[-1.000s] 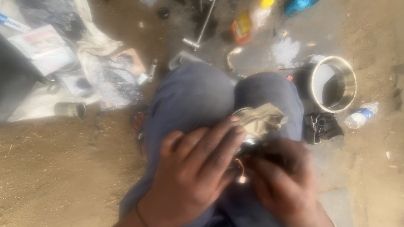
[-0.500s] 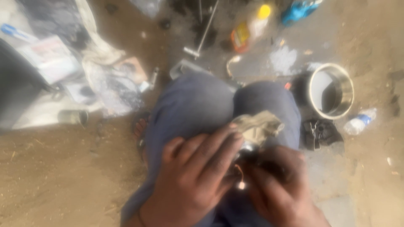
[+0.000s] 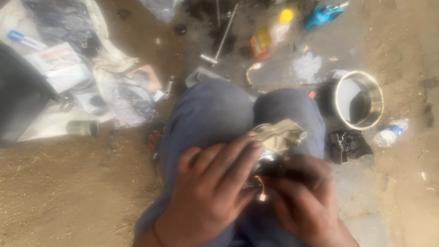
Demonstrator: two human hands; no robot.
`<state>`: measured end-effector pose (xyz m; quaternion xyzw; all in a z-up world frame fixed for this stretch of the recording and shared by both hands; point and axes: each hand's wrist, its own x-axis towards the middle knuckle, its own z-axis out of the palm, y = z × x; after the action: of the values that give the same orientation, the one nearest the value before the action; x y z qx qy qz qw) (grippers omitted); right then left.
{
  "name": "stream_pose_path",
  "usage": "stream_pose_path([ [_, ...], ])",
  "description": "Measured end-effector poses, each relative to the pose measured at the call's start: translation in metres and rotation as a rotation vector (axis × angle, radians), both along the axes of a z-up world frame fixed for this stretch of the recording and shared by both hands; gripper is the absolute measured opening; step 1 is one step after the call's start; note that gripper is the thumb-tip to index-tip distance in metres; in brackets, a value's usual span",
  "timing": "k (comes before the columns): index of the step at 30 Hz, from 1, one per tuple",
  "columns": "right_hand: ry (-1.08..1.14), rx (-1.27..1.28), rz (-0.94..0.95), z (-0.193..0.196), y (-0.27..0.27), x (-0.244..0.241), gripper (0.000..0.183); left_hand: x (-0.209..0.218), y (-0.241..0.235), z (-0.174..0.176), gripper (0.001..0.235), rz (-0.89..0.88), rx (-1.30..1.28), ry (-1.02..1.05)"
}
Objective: The person sits on the ground next to a motorcycle and fits piston rings onto a piston, working the rings by hand and holding the piston on their lap. They handle small engine parts from the ground and press the rings into place around the piston.
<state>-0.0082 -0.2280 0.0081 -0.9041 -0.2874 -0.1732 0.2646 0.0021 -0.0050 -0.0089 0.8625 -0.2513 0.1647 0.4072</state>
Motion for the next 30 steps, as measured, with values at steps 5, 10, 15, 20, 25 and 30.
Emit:
stream_pose_path([
  [5, -0.099, 0.05, -0.002, 0.002, 0.004, -0.002, 0.027, 0.002, 0.001, 0.001, 0.082, -0.001, 0.005, -0.01],
  [10, 0.084, 0.233, -0.007, -0.011, -0.028, -0.023, 0.027, 0.002, -0.001, -0.002, 0.084, 0.006, 0.006, -0.018],
  [15, 0.142, 0.585, -0.132, -0.02, -0.035, -0.031, 0.026, 0.006, 0.0, 0.002, 0.088, 0.011, 0.005, -0.02],
  [20, 0.204, 0.553, -0.493, -0.009, -0.027, -0.036, 0.021, 0.013, 0.001, 0.01, 0.099, 0.004, 0.007, 0.07],
  [25, 0.141, 0.392, -0.369, -0.019, -0.045, -0.035, 0.017, 0.017, -0.002, 0.011, 0.105, 0.05, 0.12, 0.15],
  [30, 0.218, 0.46, -0.362, -0.029, -0.059, -0.039, 0.013, 0.005, 0.005, -0.001, 0.106, 0.072, 0.173, 0.097],
])
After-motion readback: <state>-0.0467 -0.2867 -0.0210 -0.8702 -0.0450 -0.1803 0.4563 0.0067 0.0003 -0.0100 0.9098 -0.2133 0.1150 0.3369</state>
